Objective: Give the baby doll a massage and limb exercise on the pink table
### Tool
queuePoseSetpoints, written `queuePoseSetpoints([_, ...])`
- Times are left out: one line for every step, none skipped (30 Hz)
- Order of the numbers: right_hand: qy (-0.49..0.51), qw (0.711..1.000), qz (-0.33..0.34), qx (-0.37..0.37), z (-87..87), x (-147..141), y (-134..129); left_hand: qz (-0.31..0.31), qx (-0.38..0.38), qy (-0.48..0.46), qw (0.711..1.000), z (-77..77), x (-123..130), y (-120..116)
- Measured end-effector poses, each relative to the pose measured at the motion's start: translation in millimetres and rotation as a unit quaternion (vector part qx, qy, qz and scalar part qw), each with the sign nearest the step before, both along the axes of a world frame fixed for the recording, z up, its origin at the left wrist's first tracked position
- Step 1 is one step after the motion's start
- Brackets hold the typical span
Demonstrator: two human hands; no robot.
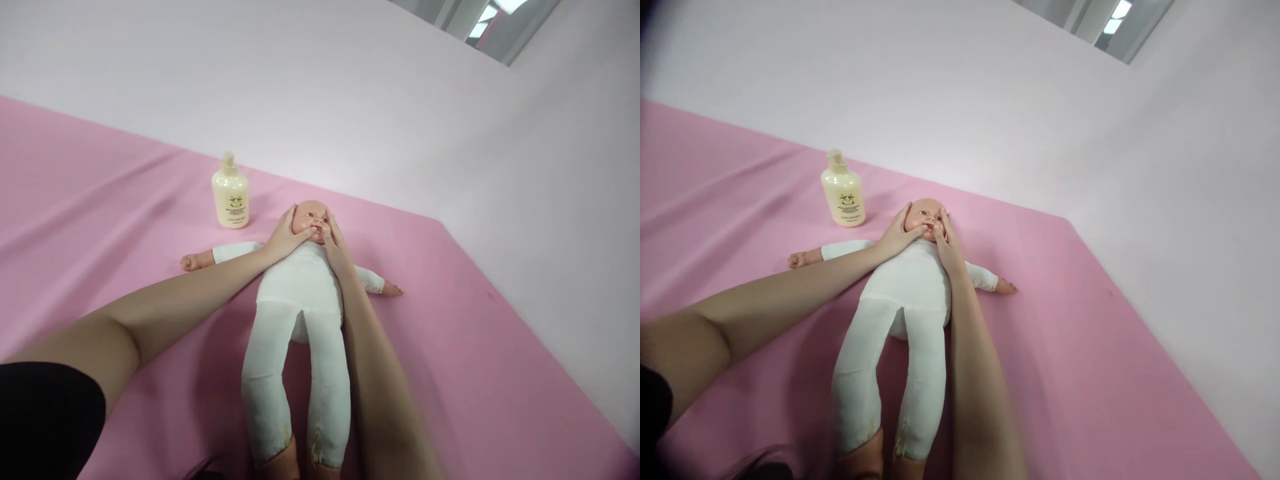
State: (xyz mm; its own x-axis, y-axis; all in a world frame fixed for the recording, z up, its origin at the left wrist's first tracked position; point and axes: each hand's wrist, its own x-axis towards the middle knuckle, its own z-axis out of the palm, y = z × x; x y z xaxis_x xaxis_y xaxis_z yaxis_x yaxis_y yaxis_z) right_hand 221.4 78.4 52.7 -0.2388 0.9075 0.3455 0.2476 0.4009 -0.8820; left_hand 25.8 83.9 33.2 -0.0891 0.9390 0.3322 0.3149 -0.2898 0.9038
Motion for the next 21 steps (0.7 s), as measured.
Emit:
queuePoseSetpoints([0.001, 1.000, 0.005, 0.008, 0.1, 0.1, 0.3, 0.000, 0.007, 0.007, 1.000, -0.1, -0.3, -0.2])
queuePoseSetpoints([0.000, 1.000, 0.008, 0.009, 0.4, 0.2, 0.2, -0.003, 0.018, 0.015, 1.000, -0.3, -0.7, -0.4])
queuePoseSetpoints([-0.001, 1.000, 0.010, 0.006, 0.7, 0.4, -0.1, -0.009, 0.032, 0.024, 0.999, -0.4, -1.2, -0.6])
queuePoseSetpoints([-0.003, 1.000, 0.010, 0.001, 1.1, 0.5, -0.5, -0.016, 0.046, 0.032, 0.998, -0.5, -1.9, -0.7])
queuePoseSetpoints([-0.003, 1.000, 0.010, -0.003, 1.4, 0.5, -1.1, -0.024, 0.059, 0.039, 0.997, -0.5, -2.6, -0.8])
queuePoseSetpoints([-0.003, 1.000, 0.010, -0.006, 1.8, 0.5, -1.6, -0.033, 0.069, 0.045, 0.996, -0.5, -3.4, -0.8])
queuePoseSetpoints([-0.001, 1.000, 0.011, -0.006, 2.0, 0.3, -1.9, -0.041, 0.077, 0.051, 0.995, -0.3, -4.2, -0.8])
queuePoseSetpoints([0.001, 1.000, 0.013, -0.006, 2.0, 0.1, -2.1, -0.047, 0.083, 0.055, 0.994, 0.0, -4.9, -0.6])
queuePoseSetpoints([0.003, 1.000, 0.013, -0.007, 1.8, -0.1, -2.0, -0.053, 0.088, 0.058, 0.993, 0.4, -5.5, -0.5])
queuePoseSetpoints([0.005, 1.000, 0.010, -0.013, 1.5, -0.4, -1.8, -0.057, 0.091, 0.059, 0.992, 0.9, -6.1, -0.4])
queuePoseSetpoints([0.007, 1.000, 0.004, -0.024, 0.9, -0.7, -1.4, -0.059, 0.093, 0.060, 0.992, 1.4, -6.6, -0.3])
queuePoseSetpoints([0.007, 0.999, -0.005, -0.040, 0.3, -1.0, -0.9, -0.060, 0.093, 0.061, 0.992, 1.8, -6.9, -0.4])
queuePoseSetpoints([0.007, 0.998, -0.015, -0.057, -0.4, -1.3, -0.3, -0.061, 0.093, 0.060, 0.992, 2.1, -7.2, -0.5])
queuePoseSetpoints([0.007, 0.997, -0.027, -0.073, -1.1, -1.6, 0.3, -0.061, 0.092, 0.058, 0.992, 2.3, -7.4, -0.6])
queuePoseSetpoints([0.007, 0.996, -0.036, -0.085, -1.7, -1.9, 0.8, -0.061, 0.090, 0.055, 0.993, 2.3, -7.4, -0.5])
queuePoseSetpoints([0.008, 0.995, -0.042, -0.092, -2.1, -2.2, 1.3, -0.060, 0.087, 0.051, 0.993, 2.0, -7.1, -0.3])
queuePoseSetpoints([0.009, 0.994, -0.044, -0.095, -2.4, -2.7, 1.6, -0.059, 0.082, 0.047, 0.994, 1.5, -6.6, 0.4])
queuePoseSetpoints([0.009, 0.994, -0.045, -0.095, -2.6, -3.2, 1.8, -0.055, 0.076, 0.040, 0.995, 0.8, -5.7, 1.5])
queuePoseSetpoints([0.008, 0.994, -0.044, -0.095, -2.5, -3.8, 1.8, -0.047, 0.067, 0.032, 0.996, -0.1, -4.5, 3.1])
queuePoseSetpoints([0.005, 0.995, -0.043, -0.095, -2.3, -4.4, 1.5, -0.038, 0.056, 0.023, 0.997, -1.0, -3.2, 5.0])
queuePoseSetpoints([0.002, 0.995, -0.041, -0.093, -2.0, -5.0, 1.1, -0.029, 0.046, 0.013, 0.998, -2.0, -1.9, 7.3])
